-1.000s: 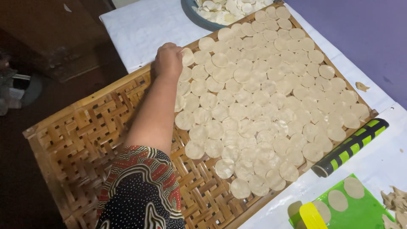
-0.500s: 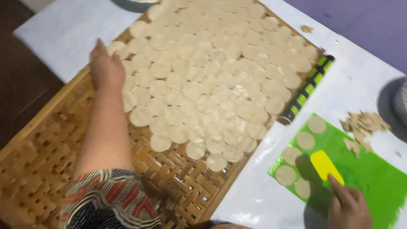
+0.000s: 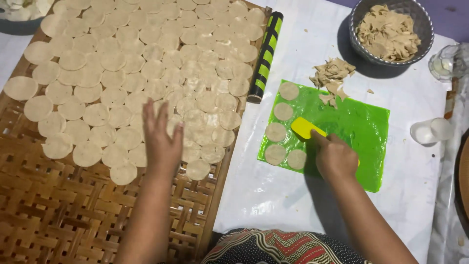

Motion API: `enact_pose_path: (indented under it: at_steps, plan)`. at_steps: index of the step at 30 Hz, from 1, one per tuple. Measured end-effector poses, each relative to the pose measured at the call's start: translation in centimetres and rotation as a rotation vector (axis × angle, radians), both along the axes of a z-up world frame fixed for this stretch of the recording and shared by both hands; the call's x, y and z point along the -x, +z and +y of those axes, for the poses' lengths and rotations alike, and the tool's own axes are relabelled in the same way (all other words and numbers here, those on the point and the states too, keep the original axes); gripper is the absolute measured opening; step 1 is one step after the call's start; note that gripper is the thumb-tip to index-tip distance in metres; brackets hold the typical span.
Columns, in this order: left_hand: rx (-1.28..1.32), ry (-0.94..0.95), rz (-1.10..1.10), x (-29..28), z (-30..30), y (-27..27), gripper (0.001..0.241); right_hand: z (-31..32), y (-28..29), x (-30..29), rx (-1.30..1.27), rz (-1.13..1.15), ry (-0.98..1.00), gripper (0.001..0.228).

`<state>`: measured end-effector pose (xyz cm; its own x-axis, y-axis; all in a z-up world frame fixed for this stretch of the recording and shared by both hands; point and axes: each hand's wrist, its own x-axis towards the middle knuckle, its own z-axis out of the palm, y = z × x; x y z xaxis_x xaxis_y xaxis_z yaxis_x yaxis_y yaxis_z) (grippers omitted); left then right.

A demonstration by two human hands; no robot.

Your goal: Flattening dough with a rolling pin and arranging small dough circles on a bamboo tray.

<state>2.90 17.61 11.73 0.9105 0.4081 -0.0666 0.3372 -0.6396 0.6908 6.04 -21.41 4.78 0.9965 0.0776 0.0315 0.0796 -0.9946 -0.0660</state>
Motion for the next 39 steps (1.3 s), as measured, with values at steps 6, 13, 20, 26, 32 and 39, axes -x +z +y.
enact_pose_path:
  at_steps: [6, 13, 20, 26, 32, 39]
  plan:
    - [-0.014, -0.170, -0.009, 2.0, -5.5, -4.1, 0.058, 0.2, -0.6, -1.5, 0.049, -0.051, 0.116, 0.043]
    - [0.164, -0.161, 0.001, 2.3, -10.6, -5.9, 0.053, 0.8, -2.0, -2.1, -0.040, -0.065, 0.105, 0.037]
    - [1.324, -0.023, 0.052, -0.2, -13.7, -13.4, 0.049, 1.7, -0.7, 0.2, -0.450, -0.161, 0.208, 0.043]
    - [1.654, 0.125, 0.027, -0.9, -12.0, -15.4, 0.041, 4.2, 1.3, 3.1, -0.427, -0.161, 0.428, 0.045]
    - [1.117, 0.196, -0.345, -0.2, -9.3, -16.9, 0.021, 6.6, 1.2, 4.4, -0.154, -0.170, 0.454, 0.041]
    - [0.302, 0.566, -0.603, 3.5, 10.2, -7.0, 0.023, 3.1, -3.9, 1.6, -0.226, 0.006, 0.348, 0.048]
